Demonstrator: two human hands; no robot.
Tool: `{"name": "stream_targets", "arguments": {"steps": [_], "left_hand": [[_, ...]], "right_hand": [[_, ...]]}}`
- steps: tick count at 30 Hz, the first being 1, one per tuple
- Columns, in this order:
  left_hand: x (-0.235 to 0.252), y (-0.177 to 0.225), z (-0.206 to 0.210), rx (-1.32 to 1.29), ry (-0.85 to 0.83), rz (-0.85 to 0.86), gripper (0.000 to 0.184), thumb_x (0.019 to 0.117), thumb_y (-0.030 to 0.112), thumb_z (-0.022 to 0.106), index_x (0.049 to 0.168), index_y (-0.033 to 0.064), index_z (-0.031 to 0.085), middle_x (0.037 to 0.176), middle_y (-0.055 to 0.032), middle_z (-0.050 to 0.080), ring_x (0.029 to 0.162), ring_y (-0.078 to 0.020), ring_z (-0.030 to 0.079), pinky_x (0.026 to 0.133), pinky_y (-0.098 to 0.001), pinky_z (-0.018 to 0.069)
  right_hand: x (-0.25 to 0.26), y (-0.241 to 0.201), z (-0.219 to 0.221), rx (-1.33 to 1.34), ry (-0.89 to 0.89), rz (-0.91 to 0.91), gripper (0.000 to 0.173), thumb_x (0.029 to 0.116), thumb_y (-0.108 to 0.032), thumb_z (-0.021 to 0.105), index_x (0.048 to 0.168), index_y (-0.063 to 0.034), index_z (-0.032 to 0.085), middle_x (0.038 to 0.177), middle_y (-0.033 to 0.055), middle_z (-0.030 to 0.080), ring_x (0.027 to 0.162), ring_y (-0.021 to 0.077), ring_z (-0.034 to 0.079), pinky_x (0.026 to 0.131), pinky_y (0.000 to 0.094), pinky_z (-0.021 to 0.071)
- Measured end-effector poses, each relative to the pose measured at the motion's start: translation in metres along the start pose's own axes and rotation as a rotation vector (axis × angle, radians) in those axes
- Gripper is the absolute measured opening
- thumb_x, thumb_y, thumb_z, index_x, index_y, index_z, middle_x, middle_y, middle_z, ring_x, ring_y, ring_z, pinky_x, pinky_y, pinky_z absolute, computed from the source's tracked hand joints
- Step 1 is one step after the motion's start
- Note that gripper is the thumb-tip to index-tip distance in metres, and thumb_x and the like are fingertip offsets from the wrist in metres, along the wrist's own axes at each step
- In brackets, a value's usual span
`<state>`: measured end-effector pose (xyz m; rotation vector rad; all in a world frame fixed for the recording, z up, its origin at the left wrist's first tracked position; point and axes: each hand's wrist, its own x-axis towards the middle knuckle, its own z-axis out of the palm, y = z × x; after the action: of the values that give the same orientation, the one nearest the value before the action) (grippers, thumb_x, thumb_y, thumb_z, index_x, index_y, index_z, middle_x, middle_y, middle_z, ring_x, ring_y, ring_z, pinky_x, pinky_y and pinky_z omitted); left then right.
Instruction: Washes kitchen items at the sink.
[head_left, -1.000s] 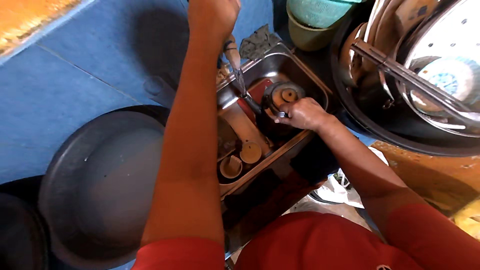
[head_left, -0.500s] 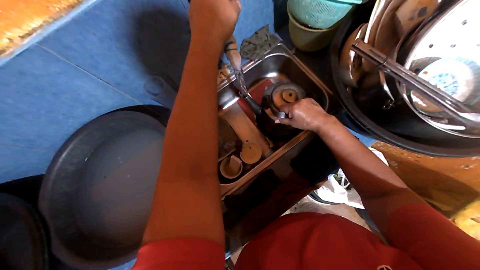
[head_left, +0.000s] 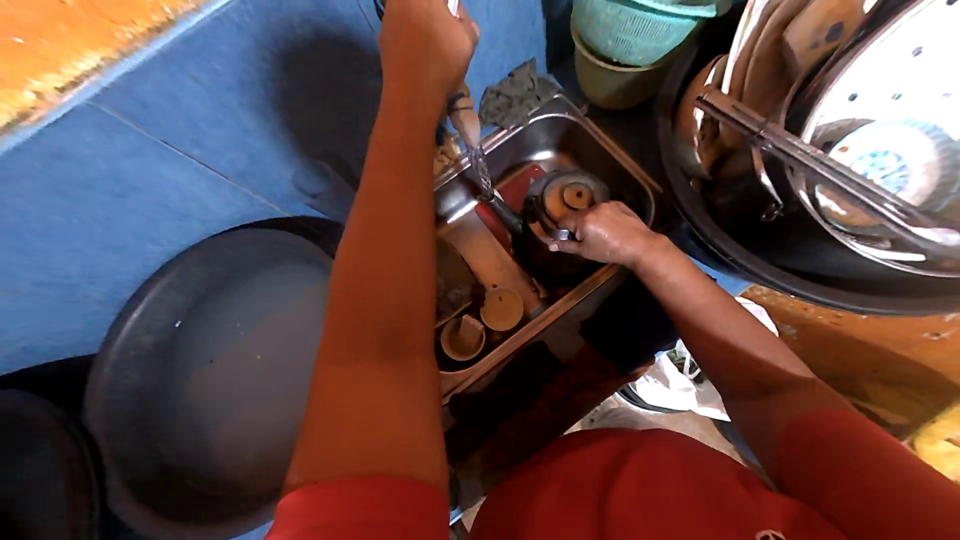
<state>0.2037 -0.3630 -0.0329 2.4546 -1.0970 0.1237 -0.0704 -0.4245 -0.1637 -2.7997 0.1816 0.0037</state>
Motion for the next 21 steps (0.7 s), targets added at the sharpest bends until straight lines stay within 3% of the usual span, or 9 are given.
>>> {"name": "stream_targets", "arguments": {"steps": [7,21], "left_hand": [[0.0000,0.0013,-0.0005,0.022,-0.030,-0.001,0.029,0.0955,0.033,0.059,0.109,0.0116,0.073,0.110,-0.0081,0.072,0.109,-0.0222,0.067,0.096,-0.0474,0.0516],[-0.0027,-0.0021,-0.0006,0.003,-0.010,0.035,0.031,0.0961,0.035,0.058,0.105,0.0098,0.073,0.104,-0.0082,0.072,0.103,-0.0221,0.068,0.093,-0.0468,0.0526]], "right_hand": [[-0.0006,-0.0010,0.0006,0.002,-0.009,0.003,0.045,0.1037,-0.047,0.056,0.100,-0.0047,0.069,0.085,0.0175,0.069,0.081,0.0389,0.069,0.073,0.0603,0.0513],[-0.0018,-0.0015,0.0036,0.015,-0.003,0.006,0.044,0.1036,-0.047,0.056,0.102,-0.0054,0.070,0.088,0.0178,0.071,0.085,0.0394,0.070,0.075,0.0622,0.0515]]}}
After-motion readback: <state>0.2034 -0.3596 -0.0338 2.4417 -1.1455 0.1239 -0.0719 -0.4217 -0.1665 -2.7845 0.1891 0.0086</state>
